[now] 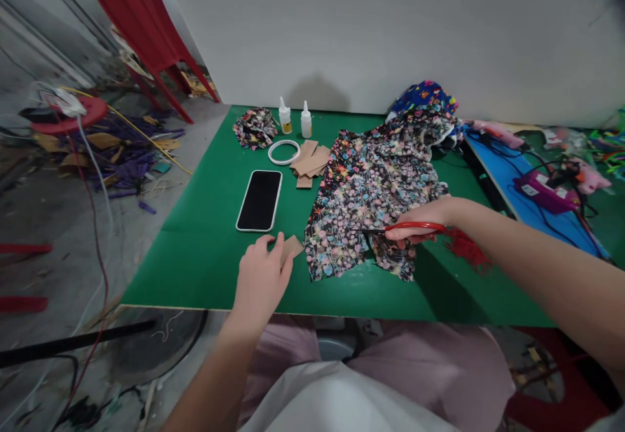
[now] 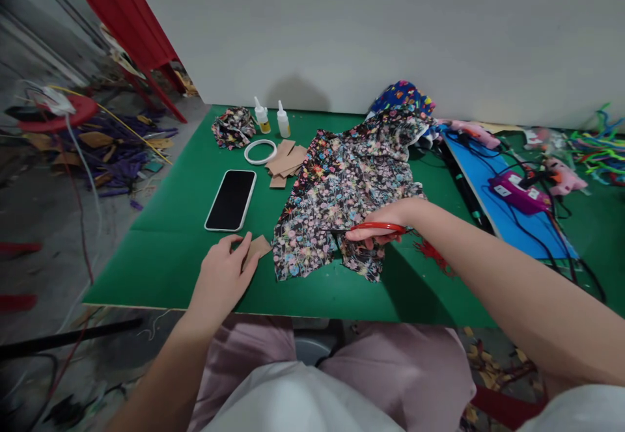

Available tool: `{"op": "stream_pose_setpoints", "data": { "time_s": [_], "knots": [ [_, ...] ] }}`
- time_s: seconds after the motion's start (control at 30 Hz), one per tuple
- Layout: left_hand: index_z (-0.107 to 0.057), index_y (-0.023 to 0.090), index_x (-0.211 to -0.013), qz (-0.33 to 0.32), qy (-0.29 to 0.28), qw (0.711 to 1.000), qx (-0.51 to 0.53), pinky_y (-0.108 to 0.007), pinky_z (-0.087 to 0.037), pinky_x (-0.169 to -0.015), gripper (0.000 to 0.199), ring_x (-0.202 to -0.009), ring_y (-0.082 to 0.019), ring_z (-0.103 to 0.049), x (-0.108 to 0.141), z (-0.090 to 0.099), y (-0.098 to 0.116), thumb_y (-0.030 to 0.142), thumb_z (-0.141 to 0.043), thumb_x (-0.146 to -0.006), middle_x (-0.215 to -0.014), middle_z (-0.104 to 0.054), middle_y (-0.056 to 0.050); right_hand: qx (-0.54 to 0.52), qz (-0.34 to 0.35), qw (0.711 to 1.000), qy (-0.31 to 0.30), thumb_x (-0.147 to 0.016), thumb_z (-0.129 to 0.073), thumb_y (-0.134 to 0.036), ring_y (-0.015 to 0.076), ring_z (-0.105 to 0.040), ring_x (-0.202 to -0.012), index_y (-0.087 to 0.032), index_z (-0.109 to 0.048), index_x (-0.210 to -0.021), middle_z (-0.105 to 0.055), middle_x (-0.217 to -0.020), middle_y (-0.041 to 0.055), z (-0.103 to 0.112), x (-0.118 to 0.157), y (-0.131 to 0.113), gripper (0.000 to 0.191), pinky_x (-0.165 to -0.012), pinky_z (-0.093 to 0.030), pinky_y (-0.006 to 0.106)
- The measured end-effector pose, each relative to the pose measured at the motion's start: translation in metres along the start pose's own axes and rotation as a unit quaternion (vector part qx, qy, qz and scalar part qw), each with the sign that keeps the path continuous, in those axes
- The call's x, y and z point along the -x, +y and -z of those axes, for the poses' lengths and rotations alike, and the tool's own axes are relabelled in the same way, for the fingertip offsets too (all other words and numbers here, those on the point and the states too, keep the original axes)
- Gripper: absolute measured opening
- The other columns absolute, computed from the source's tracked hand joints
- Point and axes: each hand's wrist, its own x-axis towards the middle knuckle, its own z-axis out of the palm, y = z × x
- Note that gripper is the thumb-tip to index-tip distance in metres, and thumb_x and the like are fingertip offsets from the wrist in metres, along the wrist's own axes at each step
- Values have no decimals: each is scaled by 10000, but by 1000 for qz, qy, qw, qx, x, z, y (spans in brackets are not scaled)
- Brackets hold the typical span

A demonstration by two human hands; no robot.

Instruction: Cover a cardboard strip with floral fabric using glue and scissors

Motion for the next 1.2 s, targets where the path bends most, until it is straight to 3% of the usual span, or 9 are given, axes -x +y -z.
{"op": "stream_pose_setpoints", "data": {
  "time_s": [0.1, 0.13, 0.3, 0.4, 0.63, 0.8, 1.0, 1.2],
  "knots": [
    [-519, 182, -1150, -18, 82, 995, 53, -382, -409, -850, 318, -994, -229, -497, 10, 6, 29, 228, -479, -838, -1053, -541, -112, -12, 13, 1000, -15, -691, -268, -780, 112, -386, -459, -178, -613, -831, -433, -520, -3, -2, 0, 3, 708, -520, -368, 289],
    [-520, 197, -1133, -43, 80, 992, 86, -358, -405, -855, 299, -987, -208, -500, 12, 6, 42, 224, -485, -837, -1038, -547, -94, -18, 20, 999, -22, -694, -268, -779, 107, -376, -451, -174, -614, -818, -423, -509, -6, -2, -1, 4, 708, -512, -364, 286],
    [-544, 183, -915, -71, -55, 993, 73, -365, -405, -694, 277, -820, -235, -506, -1, -15, 109, 421, -558, -775, -837, -558, -65, -60, 28, 997, -38, -716, -248, -761, 93, -366, -439, -165, -601, -755, -430, -511, -5, -5, -7, 10, 695, -481, -360, 263],
    [-520, 166, -851, -53, -68, 995, 43, -394, -390, -708, 346, -792, -249, -508, -16, -32, 127, 495, -557, -751, -783, -549, -66, -79, 24, 996, -39, -728, -235, -753, 89, -370, -442, -156, -586, -749, -427, -519, -7, -8, -10, 10, 693, -474, -364, 254],
    [-516, 175, -862, -58, -62, 996, 38, -346, -378, -658, 101, -714, -205, -538, -21, -42, 119, 216, -424, -863, -719, -559, -37, -78, 3, 996, -44, -689, -243, -789, 160, -492, -606, -176, -572, -813, -404, -529, -4, -7, -6, -1, 707, -541, -419, 273],
    [-531, 178, -859, -80, -8, 994, 76, -313, -393, -660, 90, -761, -185, -519, -11, -43, 114, 191, -442, -862, -776, -567, -43, -23, 23, 999, -38, -680, -348, -764, 151, -478, -593, -178, -536, -753, -432, -547, -4, -5, -2, -7, 620, -573, -413, 285],
    [-568, 184, -928, -112, 16, 988, 106, -306, -393, -654, 131, -729, -172, -506, -6, -46, 111, 183, -458, -858, -738, -572, -27, 52, 18, 996, 63, -640, -428, -758, 179, -528, -648, -168, -561, -739, -579, -688, 33, -10, 7, -12, 613, -593, -383, 290],
    [-580, 213, -1044, -114, 50, 988, 95, -318, -368, -621, 220, -712, -172, -504, -5, -49, 110, 196, -477, -850, -740, -583, -25, 49, 21, 998, 38, -635, -433, -759, 190, -543, -671, -163, -580, -789, -606, -729, 58, -6, 9, -14, 633, -614, -383, 293]
  ]
}}
